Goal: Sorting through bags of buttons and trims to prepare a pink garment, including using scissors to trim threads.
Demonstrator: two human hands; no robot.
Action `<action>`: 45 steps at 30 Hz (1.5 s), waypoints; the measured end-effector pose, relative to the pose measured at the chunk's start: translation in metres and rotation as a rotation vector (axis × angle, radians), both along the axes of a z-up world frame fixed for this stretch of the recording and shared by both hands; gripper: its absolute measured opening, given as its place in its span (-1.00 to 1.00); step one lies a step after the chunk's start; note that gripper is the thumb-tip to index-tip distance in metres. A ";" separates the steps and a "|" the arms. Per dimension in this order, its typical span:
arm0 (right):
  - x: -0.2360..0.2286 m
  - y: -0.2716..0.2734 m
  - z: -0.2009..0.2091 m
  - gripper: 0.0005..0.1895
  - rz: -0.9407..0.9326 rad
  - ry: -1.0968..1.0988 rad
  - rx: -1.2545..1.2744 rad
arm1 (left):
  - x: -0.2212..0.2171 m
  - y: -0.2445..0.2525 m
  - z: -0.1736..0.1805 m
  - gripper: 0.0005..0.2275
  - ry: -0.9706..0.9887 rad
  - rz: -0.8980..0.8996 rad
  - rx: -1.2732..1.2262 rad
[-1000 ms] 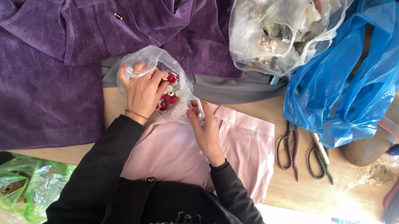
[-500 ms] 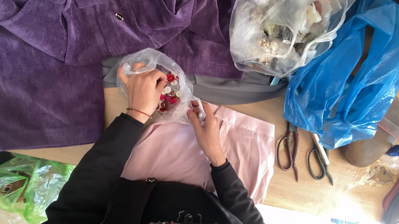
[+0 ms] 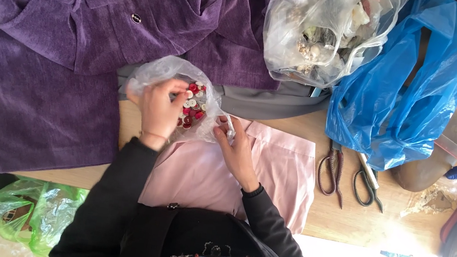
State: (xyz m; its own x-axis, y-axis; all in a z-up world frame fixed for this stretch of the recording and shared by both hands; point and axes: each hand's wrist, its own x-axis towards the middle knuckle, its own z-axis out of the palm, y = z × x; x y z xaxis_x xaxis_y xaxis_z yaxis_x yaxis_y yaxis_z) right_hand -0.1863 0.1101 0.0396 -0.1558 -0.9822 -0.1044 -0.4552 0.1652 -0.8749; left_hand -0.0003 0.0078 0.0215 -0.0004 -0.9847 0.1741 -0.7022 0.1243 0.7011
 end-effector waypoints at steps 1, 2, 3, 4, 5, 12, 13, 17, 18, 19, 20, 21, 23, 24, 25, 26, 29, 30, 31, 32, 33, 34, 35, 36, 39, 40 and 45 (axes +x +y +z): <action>0.001 0.000 0.005 -0.63 0.000 -0.009 -0.002 | 0.000 0.008 0.022 -0.88 0.000 -0.026 -0.084; 0.002 0.003 0.004 -0.63 -0.002 -0.007 -0.003 | -0.005 0.027 0.053 -0.88 0.001 -0.028 -0.085; 0.002 0.005 0.004 -0.65 0.014 0.029 -0.087 | -0.011 0.046 0.085 -0.86 -0.157 -0.015 -0.214; 0.002 0.008 0.004 -0.66 0.029 0.066 -0.172 | -0.016 0.064 0.117 -0.84 -0.314 -0.002 -0.345; -0.003 0.018 -0.040 -0.66 0.025 0.068 -0.174 | -0.028 0.073 0.106 -0.84 -0.311 -0.006 -0.348; 0.030 0.067 -0.053 -0.63 0.223 0.674 -0.227 | -0.116 0.068 -0.014 -0.91 0.233 -0.566 0.101; 0.038 0.072 -0.038 -0.61 0.228 0.750 -0.246 | -0.128 0.058 -0.040 -0.93 0.196 -0.610 0.177; 0.028 0.086 -0.197 -0.54 0.041 1.577 -0.435 | -0.152 0.032 -0.101 -0.93 -0.087 -0.557 0.169; 0.022 0.084 -0.201 -0.54 0.128 1.408 -0.526 | -0.151 0.029 -0.096 -0.95 -0.092 -0.537 0.194; 0.016 0.081 -0.204 -0.55 0.210 1.234 -0.611 | -0.149 0.026 -0.092 -0.95 -0.098 -0.517 0.220; 0.021 0.075 -0.171 -0.55 0.208 1.233 -0.609 | -0.147 0.025 -0.088 -0.95 -0.100 -0.520 0.220; 0.026 0.068 -0.137 -0.58 0.258 1.121 -0.545 | -0.144 0.024 -0.085 -0.96 -0.069 -0.528 0.226; 0.029 0.062 -0.107 -0.61 0.308 1.008 -0.481 | -0.138 0.022 -0.082 -0.92 -0.037 -0.535 0.233; 0.026 0.061 -0.109 -0.64 0.390 0.947 -0.373 | -0.134 0.021 -0.083 -0.89 0.007 -0.524 0.192; 0.024 0.061 -0.112 -0.65 0.469 0.883 -0.265 | -0.130 0.021 -0.083 -0.86 0.052 -0.513 0.151; 0.023 0.055 -0.086 -0.65 0.472 0.883 -0.264 | -0.124 0.025 -0.069 -0.86 0.053 -0.511 0.153; 0.018 0.039 -0.031 -0.62 0.578 0.463 -0.167 | -0.100 0.034 -0.016 -0.80 0.368 -0.490 0.130; 0.016 0.038 -0.027 -0.62 0.542 0.397 -0.172 | -0.088 0.040 0.008 -0.80 0.478 -0.485 0.153; 0.014 0.038 -0.023 -0.61 0.506 0.332 -0.176 | -0.076 0.046 0.032 -0.80 0.587 -0.479 0.176; 0.010 0.031 0.000 -0.61 0.510 0.331 -0.177 | -0.061 0.050 0.052 -0.80 0.587 -0.475 0.175; 0.007 0.024 0.022 -0.64 0.450 0.251 -0.162 | -0.047 0.054 0.071 -0.82 0.640 -0.437 0.205; 0.003 0.018 0.044 -0.67 0.390 0.173 -0.144 | -0.033 0.060 0.090 -0.83 0.694 -0.399 0.236; -0.007 0.014 0.037 -0.67 0.394 0.174 -0.143 | -0.024 0.061 0.094 -0.83 0.697 -0.395 0.236; -0.017 0.012 0.029 -0.75 0.267 0.247 -0.164 | -0.015 0.063 0.097 -0.81 0.758 -0.345 0.246; -0.032 0.001 0.003 -0.82 0.106 0.390 -0.195 | 0.005 0.068 0.082 -0.78 0.846 -0.222 0.234; -0.035 -0.003 -0.006 -0.82 0.066 0.461 -0.206 | 0.011 0.070 0.073 -0.77 0.871 -0.152 0.214; -0.021 -0.021 -0.023 -0.82 0.070 0.573 -0.178 | 0.025 0.062 0.064 -0.82 0.618 -0.023 0.015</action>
